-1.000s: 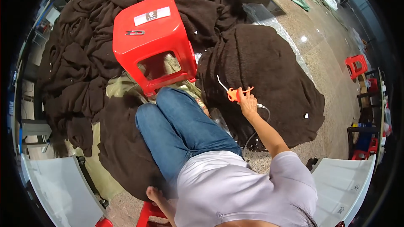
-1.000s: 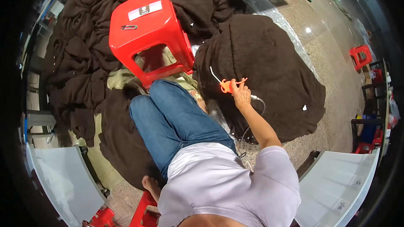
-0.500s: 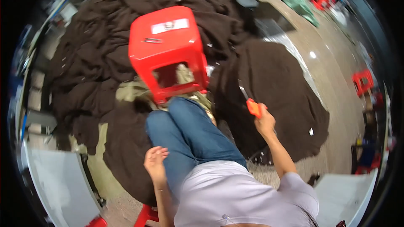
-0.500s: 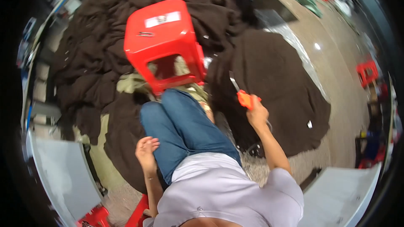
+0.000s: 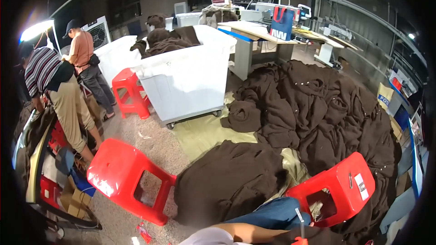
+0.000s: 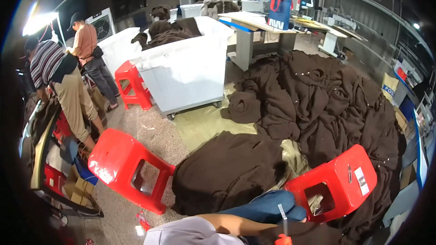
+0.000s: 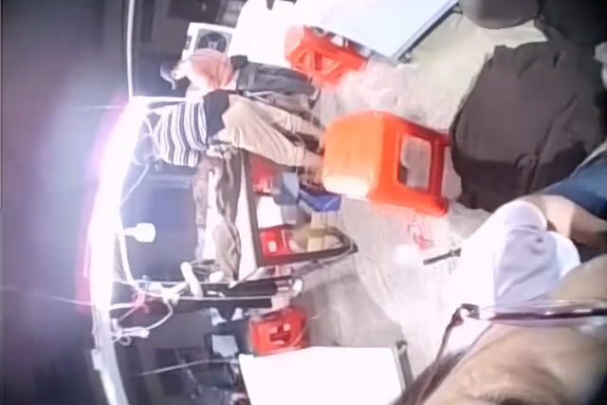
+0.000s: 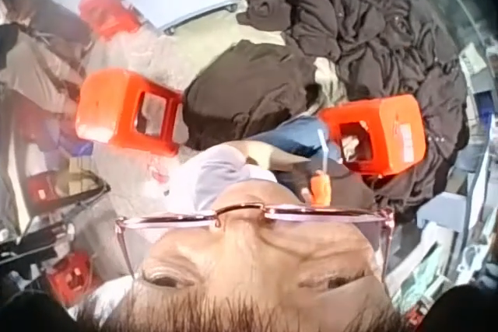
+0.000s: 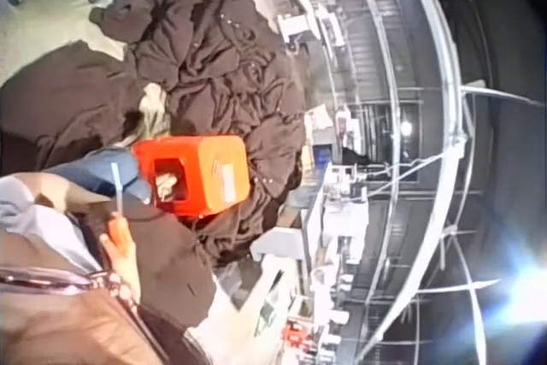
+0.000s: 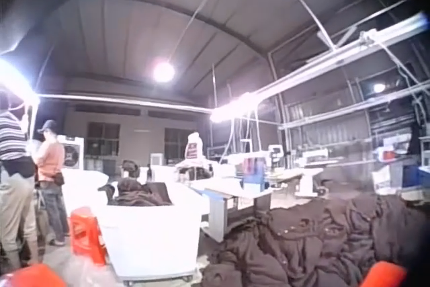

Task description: Trimming excess or loose threads from brown fabric pieces using thread snips.

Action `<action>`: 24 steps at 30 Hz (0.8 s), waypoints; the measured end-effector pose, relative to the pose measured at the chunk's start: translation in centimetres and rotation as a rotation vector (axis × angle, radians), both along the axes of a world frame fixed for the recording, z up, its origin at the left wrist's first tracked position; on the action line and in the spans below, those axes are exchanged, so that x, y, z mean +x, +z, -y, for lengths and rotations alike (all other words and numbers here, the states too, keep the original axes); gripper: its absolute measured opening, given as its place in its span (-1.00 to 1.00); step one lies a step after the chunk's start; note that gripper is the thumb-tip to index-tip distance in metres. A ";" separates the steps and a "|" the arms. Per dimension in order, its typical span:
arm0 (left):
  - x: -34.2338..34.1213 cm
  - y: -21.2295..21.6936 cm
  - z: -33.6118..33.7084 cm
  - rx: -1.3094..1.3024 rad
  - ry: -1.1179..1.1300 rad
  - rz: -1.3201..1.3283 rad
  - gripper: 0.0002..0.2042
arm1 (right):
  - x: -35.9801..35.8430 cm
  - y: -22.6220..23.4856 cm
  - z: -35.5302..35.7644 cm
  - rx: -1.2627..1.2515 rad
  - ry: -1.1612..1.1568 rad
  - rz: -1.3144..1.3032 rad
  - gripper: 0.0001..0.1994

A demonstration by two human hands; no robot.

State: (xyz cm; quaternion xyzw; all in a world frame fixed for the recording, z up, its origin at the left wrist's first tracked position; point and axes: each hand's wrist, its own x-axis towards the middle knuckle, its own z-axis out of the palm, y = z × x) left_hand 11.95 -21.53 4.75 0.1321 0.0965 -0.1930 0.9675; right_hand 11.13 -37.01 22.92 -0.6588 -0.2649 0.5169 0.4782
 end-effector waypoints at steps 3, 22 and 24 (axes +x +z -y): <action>7.0 0.5 -3.7 0.067 0.260 0.107 -0.38 | -1.4 3.5 -2.6 -0.166 0.092 -0.118 -0.38; -12.2 1.3 -23.1 0.707 0.625 -0.493 -0.62 | -3.8 -6.7 -5.4 -0.185 0.242 -0.366 -0.58; -12.6 3.7 -25.5 1.149 0.663 -0.772 -0.68 | -4.3 -2.2 -6.3 -0.066 0.455 0.495 -0.58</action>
